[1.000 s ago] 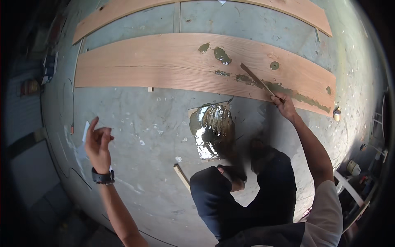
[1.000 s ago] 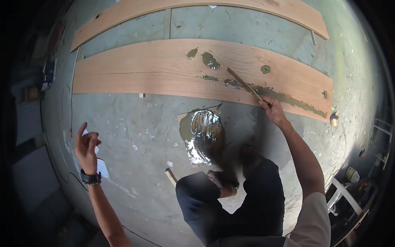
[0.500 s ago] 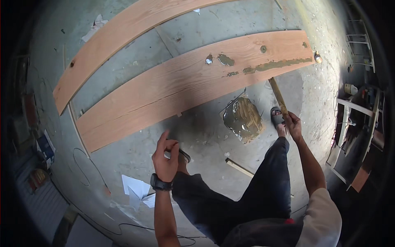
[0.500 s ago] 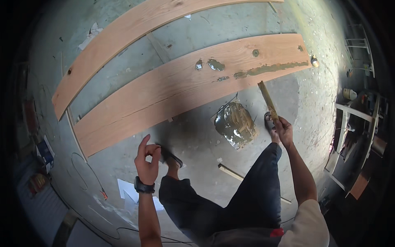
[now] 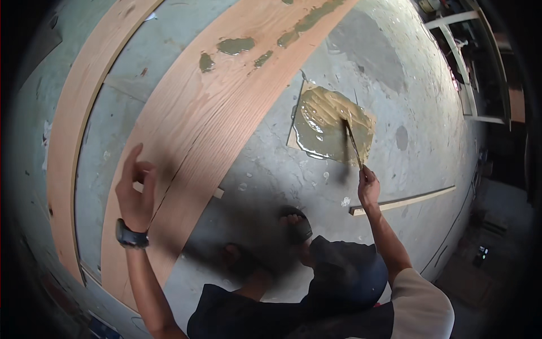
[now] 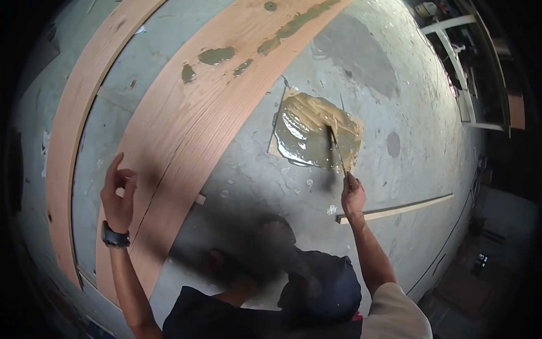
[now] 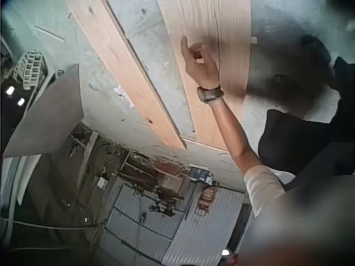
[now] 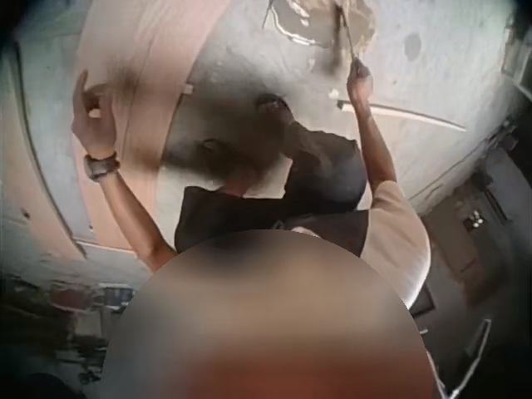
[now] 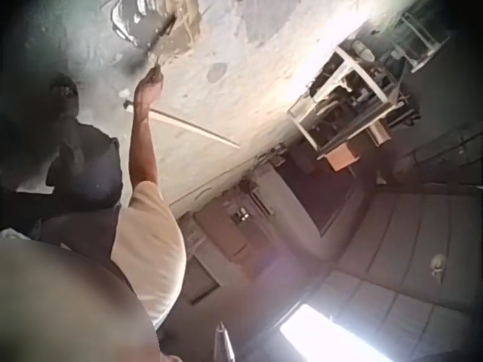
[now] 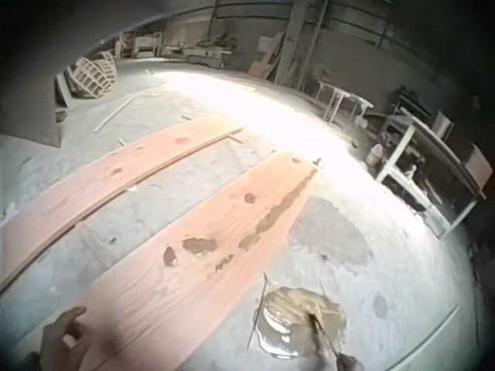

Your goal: Applying a paste-like wood filler to the surface and joints of large wooden planks using a wooden spreader.

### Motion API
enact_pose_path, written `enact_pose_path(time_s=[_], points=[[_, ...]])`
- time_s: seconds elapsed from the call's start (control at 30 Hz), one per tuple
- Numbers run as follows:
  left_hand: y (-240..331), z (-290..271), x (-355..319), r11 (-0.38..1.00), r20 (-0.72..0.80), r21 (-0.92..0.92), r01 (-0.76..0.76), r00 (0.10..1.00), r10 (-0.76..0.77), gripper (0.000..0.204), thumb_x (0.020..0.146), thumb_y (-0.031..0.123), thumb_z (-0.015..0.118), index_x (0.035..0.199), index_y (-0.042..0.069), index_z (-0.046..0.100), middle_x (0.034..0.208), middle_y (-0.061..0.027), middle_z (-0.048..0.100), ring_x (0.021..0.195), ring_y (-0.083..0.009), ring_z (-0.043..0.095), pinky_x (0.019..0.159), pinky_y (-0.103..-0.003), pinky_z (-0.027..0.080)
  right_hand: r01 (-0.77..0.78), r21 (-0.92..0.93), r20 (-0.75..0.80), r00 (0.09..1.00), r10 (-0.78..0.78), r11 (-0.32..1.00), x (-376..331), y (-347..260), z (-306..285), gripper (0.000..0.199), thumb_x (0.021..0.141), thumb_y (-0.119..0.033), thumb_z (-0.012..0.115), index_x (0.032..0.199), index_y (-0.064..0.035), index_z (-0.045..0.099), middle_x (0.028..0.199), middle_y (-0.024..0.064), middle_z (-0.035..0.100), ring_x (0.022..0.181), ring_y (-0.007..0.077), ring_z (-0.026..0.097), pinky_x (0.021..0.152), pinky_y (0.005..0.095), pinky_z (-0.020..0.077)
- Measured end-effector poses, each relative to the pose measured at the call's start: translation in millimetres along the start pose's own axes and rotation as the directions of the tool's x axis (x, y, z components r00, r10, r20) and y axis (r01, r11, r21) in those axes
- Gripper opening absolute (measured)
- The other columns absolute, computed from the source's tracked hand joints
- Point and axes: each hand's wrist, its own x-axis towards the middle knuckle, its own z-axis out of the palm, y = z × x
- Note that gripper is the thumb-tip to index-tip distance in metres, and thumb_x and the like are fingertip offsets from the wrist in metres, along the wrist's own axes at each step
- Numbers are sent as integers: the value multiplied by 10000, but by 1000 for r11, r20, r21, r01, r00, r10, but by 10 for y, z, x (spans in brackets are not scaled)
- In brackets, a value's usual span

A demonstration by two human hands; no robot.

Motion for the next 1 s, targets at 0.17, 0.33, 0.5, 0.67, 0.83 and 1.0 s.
enact_pose_path(time_s=[0.17,0.33,0.5,0.67,0.83,1.0], points=[[601,26,841,978,-48,41,-204,977,206,535,941,-15,639,1458,48,519,965,-60,703,793,-100,610,749,-268,520,-296,527,385,919,86,797,-368,-250,205,305,1044,-228,552,1149,27,683,748,56,671,606,146,626,551,291,499],[1585,55,257,876,296,22,-482,840,455,550,851,-14,686,1385,29,562,932,-105,689,798,-223,660,746,-343,530,-701,673,700,707,105,237,-459,-377,-1,237,1040,-216,527,987,-15,642,755,77,648,572,178,620,484,316,495],[1853,40,-360,756,758,65,-652,525,388,441,858,113,714,1277,18,616,946,-104,702,867,-276,683,780,-383,540,-710,698,710,703,34,92,-461,-357,55,218,1038,-225,517,1019,-32,615,769,99,654,558,206,611,488,332,511],[1796,-62,-544,828,744,62,-557,579,334,446,876,114,702,1299,15,601,943,-103,700,880,-275,686,810,-391,544,-547,820,567,815,-115,167,-82,-624,35,242,1030,-230,532,1060,-10,628,834,117,685,600,204,646,546,322,541],[1763,-133,-537,832,675,107,-544,654,341,433,906,148,702,1310,28,601,1005,-113,716,916,-286,693,844,-397,554,-336,847,453,862,-228,412,753,-1368,195,250,1044,-222,566,1130,-16,678,864,85,699,640,164,653,586,288,532],[1812,-252,-652,828,670,150,-540,671,317,433,911,153,707,1319,45,609,1016,-112,723,924,-280,697,841,-403,560,101,628,257,909,-329,771,1527,-2024,480,285,1024,-239,570,1169,-28,695,797,109,708,745,193,670,669,354,506]])
